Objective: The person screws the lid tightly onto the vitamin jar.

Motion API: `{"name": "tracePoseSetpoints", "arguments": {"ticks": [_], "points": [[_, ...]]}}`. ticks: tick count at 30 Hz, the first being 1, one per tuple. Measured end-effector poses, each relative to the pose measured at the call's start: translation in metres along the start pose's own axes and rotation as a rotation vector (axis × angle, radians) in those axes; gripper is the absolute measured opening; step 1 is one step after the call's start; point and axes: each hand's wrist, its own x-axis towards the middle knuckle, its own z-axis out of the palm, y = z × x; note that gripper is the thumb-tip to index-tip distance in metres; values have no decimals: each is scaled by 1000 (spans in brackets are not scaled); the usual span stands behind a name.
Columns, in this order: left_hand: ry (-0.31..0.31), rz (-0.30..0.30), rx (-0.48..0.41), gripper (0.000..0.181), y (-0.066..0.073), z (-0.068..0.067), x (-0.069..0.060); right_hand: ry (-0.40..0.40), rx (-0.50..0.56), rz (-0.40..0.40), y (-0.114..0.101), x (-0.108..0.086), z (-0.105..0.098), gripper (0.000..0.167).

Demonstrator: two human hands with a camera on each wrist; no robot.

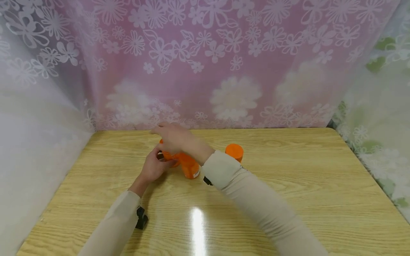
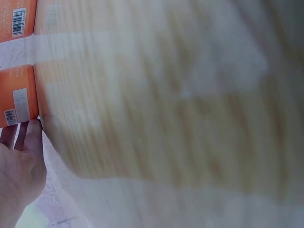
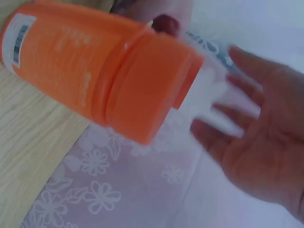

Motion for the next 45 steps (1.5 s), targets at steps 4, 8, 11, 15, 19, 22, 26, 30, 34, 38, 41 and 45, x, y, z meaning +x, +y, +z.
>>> {"name": "tracePoseSetpoints", "arguments": {"ticks": [4, 8, 11, 15, 19, 22, 26, 30, 34, 38, 41, 45], "points": [[-4, -4, 1, 59, 1, 1, 0, -114, 41, -59, 5, 0, -4, 39], [1, 7, 3, 57, 2, 2, 0, -75, 32, -9, 3, -1, -1, 34], [6, 8, 2, 60, 3, 1, 1, -2, 1, 36, -2, -1, 3, 26], [13, 2, 5, 52, 3, 1, 0, 67, -65, 136, -10, 2, 9, 20], [5, 15, -5, 44, 13, 1, -5, 99, -160, 232, -15, 4, 15, 28], [-4, 12, 5, 44, 28, 1, -11, 103, -199, 263, -15, 6, 18, 33], [8, -1, 8, 52, 21, 1, -8, 92, -158, 261, -11, 7, 19, 47], [15, -1, 16, 63, 5, 1, -1, 36, -92, 177, 0, 5, 13, 60], [0, 0, 8, 62, 4, 1, 0, -70, -81, 0, 10, 5, 2, 52], [2, -11, 12, 60, 5, 1, 0, -174, -29, -146, 15, 5, -2, 46], [12, -21, 32, 59, 4, 1, -1, -179, 11, -170, 18, 6, 2, 40], [7, -15, 24, 58, 3, 1, 0, -96, 5, -119, 17, 6, 8, 37]]}}
